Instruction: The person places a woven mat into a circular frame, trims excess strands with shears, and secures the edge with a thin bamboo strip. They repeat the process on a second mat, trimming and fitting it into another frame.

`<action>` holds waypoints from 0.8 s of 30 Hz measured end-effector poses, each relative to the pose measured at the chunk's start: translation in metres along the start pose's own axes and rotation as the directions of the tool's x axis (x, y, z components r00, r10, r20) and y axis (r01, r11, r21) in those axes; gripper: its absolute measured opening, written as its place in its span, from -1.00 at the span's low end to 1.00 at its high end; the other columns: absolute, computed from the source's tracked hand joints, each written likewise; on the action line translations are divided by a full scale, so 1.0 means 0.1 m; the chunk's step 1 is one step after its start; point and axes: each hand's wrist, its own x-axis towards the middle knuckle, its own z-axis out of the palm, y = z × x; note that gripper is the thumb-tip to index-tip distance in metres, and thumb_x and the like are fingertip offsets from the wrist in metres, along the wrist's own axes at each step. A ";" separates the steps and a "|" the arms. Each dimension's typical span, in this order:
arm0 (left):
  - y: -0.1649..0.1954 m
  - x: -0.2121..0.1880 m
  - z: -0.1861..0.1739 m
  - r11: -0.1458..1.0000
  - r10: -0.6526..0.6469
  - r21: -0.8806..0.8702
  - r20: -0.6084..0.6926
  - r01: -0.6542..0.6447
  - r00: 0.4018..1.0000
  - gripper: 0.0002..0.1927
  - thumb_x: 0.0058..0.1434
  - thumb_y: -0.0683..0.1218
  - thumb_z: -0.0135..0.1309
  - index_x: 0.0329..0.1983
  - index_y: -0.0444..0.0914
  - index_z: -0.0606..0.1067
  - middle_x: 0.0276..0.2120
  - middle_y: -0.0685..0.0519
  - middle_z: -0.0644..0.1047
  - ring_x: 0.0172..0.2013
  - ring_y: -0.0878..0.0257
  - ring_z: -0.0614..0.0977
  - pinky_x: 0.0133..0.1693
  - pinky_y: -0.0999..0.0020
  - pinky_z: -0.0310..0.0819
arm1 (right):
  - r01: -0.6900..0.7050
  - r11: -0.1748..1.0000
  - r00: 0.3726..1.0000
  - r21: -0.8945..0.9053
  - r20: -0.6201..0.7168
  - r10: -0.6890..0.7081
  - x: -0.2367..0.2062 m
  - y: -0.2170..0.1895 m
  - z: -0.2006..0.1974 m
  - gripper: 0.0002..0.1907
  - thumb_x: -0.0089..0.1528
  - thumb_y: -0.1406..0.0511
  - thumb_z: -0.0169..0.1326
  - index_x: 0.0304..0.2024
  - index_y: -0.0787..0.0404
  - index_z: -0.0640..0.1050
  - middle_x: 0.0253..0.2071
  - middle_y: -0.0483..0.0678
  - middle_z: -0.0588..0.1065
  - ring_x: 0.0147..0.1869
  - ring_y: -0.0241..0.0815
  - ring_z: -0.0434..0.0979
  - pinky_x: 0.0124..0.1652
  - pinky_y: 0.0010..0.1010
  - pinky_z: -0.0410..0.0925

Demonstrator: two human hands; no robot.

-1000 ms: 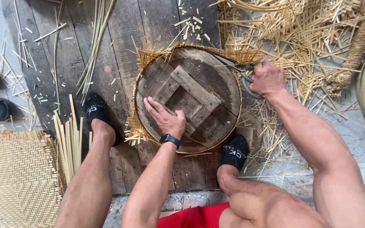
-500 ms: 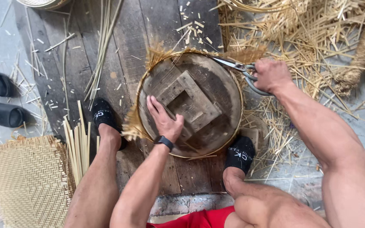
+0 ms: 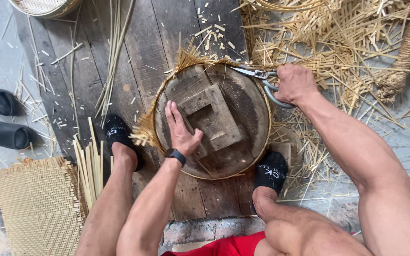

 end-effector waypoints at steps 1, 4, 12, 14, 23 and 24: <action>-0.03 0.07 -0.06 1.000 0.014 0.026 0.052 -0.015 0.999 0.22 -0.16 -0.16 0.25 0.52 -0.37 -0.18 0.49 -0.29 -0.11 0.50 -0.22 -0.08 0.47 0.07 -0.12 | -0.017 1.000 1.000 -0.005 -0.003 0.017 -0.08 0.04 0.09 -0.66 0.22 0.11 0.07 -0.20 0.28 0.54 -0.24 0.11 0.52 -0.21 -0.03 0.55 -0.15 -0.14 0.43; -0.02 0.16 -0.09 0.995 0.095 0.026 0.105 -0.098 0.990 0.20 -0.07 -0.17 0.23 0.58 -0.34 -0.19 0.55 -0.30 -0.10 0.55 -0.20 -0.08 0.51 0.10 -0.10 | -0.007 0.990 0.996 0.144 -0.083 0.020 -0.41 0.21 0.34 -0.73 0.30 0.19 -0.06 -0.26 0.25 0.54 -0.32 0.08 0.52 -0.36 -0.06 0.54 -0.21 -0.17 0.46; 0.13 -0.15 0.18 0.953 -0.281 0.085 -0.109 0.290 0.954 0.12 -0.04 -0.11 0.23 0.57 -0.24 -0.06 0.39 -0.33 0.26 0.48 -0.15 0.14 0.47 0.04 -0.06 | -0.022 0.999 0.998 0.046 -0.065 0.025 -0.27 0.05 0.27 -0.41 0.25 -0.12 0.04 -0.17 0.31 0.46 -0.22 0.09 0.41 -0.20 -0.08 0.40 -0.21 -0.24 0.40; 0.11 -0.14 0.17 0.952 -0.282 0.089 -0.111 0.292 0.953 0.14 -0.10 -0.12 0.24 0.55 -0.23 -0.04 0.37 -0.36 0.25 0.46 -0.15 0.14 0.44 0.03 -0.07 | -0.012 1.000 0.999 -0.012 -0.044 0.011 -0.09 -0.01 0.14 -0.45 0.28 -0.08 0.01 -0.15 0.32 0.45 -0.22 0.09 0.40 -0.21 -0.09 0.38 -0.23 -0.26 0.40; 0.11 -0.12 0.17 0.940 -0.312 0.111 -0.098 0.322 0.945 0.17 -0.13 -0.14 0.21 0.57 -0.19 -0.07 0.39 -0.35 0.23 0.48 -0.12 0.14 0.47 0.04 -0.08 | 0.071 0.996 0.993 -0.056 -0.089 -0.076 0.01 -0.03 -0.14 -0.54 0.32 -0.03 -0.03 -0.19 0.26 0.50 -0.31 0.07 0.43 -0.33 -0.12 0.42 -0.35 -0.26 0.42; 0.11 -0.12 0.17 0.946 -0.301 0.101 -0.086 0.309 0.950 0.17 -0.13 -0.13 0.22 0.57 -0.20 -0.07 0.39 -0.34 0.23 0.48 -0.13 0.12 0.46 0.03 -0.09 | 0.077 0.995 0.985 -0.063 -0.147 -0.086 0.09 -0.09 -0.20 -0.49 0.25 -0.07 0.00 -0.20 0.26 0.49 -0.37 0.07 0.42 -0.36 -0.11 0.41 -0.42 -0.25 0.41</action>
